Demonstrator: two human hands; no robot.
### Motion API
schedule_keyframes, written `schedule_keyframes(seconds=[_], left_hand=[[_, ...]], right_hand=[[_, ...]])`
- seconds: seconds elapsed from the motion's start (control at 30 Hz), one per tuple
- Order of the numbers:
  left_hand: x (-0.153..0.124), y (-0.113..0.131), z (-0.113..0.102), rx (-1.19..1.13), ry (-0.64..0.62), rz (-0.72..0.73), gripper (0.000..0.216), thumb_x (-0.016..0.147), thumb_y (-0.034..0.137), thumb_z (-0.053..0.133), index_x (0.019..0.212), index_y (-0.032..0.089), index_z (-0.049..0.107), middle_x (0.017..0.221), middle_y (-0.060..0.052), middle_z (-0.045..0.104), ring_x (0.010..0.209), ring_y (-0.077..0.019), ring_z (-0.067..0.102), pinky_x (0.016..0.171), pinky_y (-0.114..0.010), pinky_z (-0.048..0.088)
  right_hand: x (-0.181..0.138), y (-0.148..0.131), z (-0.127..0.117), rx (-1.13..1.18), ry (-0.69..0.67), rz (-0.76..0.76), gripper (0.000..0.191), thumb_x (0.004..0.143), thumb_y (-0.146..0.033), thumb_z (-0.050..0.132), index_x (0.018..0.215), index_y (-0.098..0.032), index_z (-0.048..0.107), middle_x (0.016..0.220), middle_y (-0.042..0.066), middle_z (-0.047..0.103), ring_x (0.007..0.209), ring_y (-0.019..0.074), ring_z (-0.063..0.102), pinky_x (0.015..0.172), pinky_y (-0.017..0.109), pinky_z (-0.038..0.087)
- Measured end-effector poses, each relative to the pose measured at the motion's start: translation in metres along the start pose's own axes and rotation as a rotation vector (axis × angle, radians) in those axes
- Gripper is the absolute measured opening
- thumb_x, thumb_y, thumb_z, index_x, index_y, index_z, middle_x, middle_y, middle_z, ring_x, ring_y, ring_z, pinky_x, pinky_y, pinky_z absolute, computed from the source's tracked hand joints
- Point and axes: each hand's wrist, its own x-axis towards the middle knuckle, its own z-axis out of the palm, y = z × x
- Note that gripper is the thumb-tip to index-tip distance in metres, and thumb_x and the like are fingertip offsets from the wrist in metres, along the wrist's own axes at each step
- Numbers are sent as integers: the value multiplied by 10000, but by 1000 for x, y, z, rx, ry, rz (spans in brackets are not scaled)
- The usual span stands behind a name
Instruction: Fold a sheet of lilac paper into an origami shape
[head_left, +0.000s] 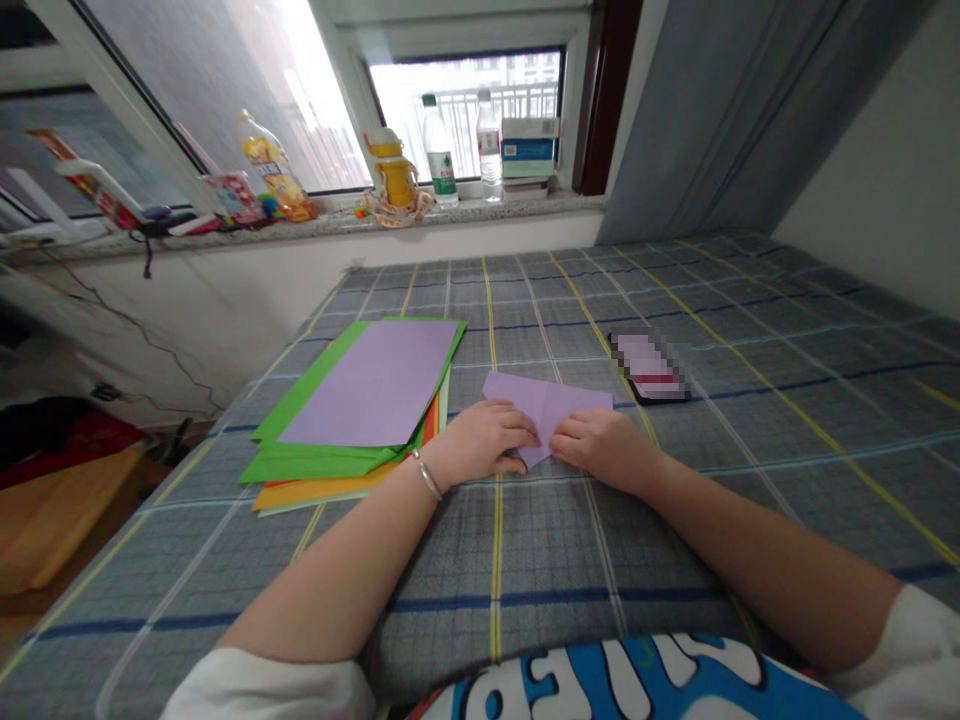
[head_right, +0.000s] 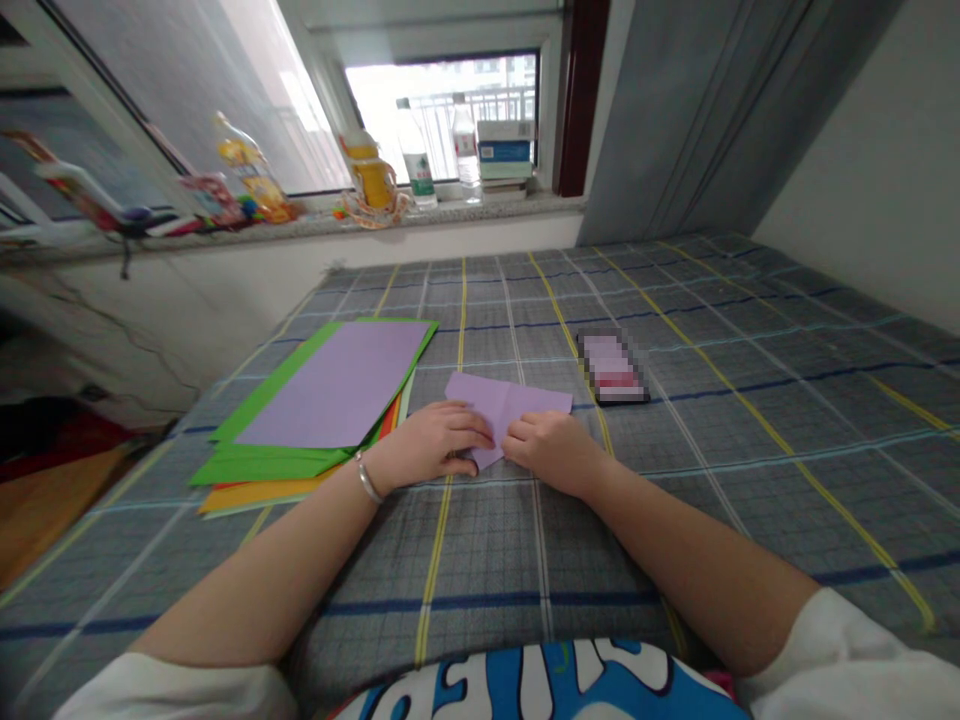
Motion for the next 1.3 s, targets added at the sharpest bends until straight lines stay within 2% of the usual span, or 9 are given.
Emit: schedule_keyframes(seconds=[0.1, 0.2, 0.3, 0.43, 0.63, 0.77, 0.93, 1.17, 1.3], left_hand=[[2, 7, -1, 136, 10, 77, 236, 908, 393, 574, 1009, 194, 652, 974, -46, 702, 933, -193, 625, 902, -341, 440], [1, 13, 1, 232, 85, 80, 204, 955, 326, 492, 955, 194, 648, 859, -30, 685, 832, -167, 617, 807, -314, 444], [1, 17, 4, 258, 218, 26, 224, 966, 320, 464, 896, 203, 642, 798, -13, 663, 756, -148, 600, 747, -298, 436], [4, 21, 9, 193, 383, -96, 238, 956, 292, 474, 803, 191, 624, 837, -20, 664, 755, -131, 585, 692, -266, 429], [9, 25, 14, 111, 438, -73, 218, 952, 267, 487, 810, 189, 632, 880, -29, 672, 767, -128, 571, 690, -261, 438], [9, 26, 11, 157, 444, -24, 225, 955, 265, 476, 825, 204, 649, 880, -27, 685, 836, -156, 584, 743, -300, 433], [8, 29, 9, 205, 482, 23, 217, 939, 205, 450, 833, 199, 639, 884, -22, 676, 817, -163, 563, 688, -297, 424], [6, 25, 7, 26, 533, -70, 231, 931, 147, 425, 819, 187, 623, 876, -43, 646, 796, -137, 557, 738, -281, 465], [3, 20, 3, -100, 629, -122, 188, 928, 150, 457, 831, 188, 612, 861, -46, 635, 831, -146, 574, 758, -294, 484]], right_hand=[[-1, -1, 0, -28, 38, 7, 175, 927, -232, 523, 774, -208, 604, 785, 16, 658, 731, 170, 569, 626, 317, 339], [-2, 1, 1, -6, 116, 51, 186, 922, -242, 518, 765, -205, 611, 818, 25, 675, 762, 167, 577, 666, 314, 356], [-2, 2, 3, 58, 207, 116, 141, 892, -208, 534, 781, -203, 620, 831, 26, 686, 788, 164, 593, 702, 301, 380], [0, 0, 3, 249, 317, 196, 97, 838, -135, 545, 815, -199, 615, 835, 23, 690, 823, 162, 613, 754, 281, 421], [2, -5, -2, 435, 394, 170, 85, 887, -195, 554, 828, -223, 608, 876, 18, 704, 863, 166, 626, 804, 293, 467], [5, -5, -3, 476, 414, 104, 113, 892, -195, 548, 803, -227, 610, 842, 19, 701, 832, 159, 625, 781, 297, 485], [6, -3, -4, 529, 447, 68, 129, 879, -162, 535, 791, -232, 599, 835, 12, 697, 799, 148, 621, 760, 293, 491], [2, 6, 0, 564, 470, 129, 89, 850, -152, 571, 812, -227, 600, 862, 14, 700, 831, 152, 626, 775, 296, 491], [-1, 13, 3, 590, 489, 176, 81, 830, -147, 583, 812, -225, 599, 859, 20, 696, 847, 161, 627, 789, 312, 496]])
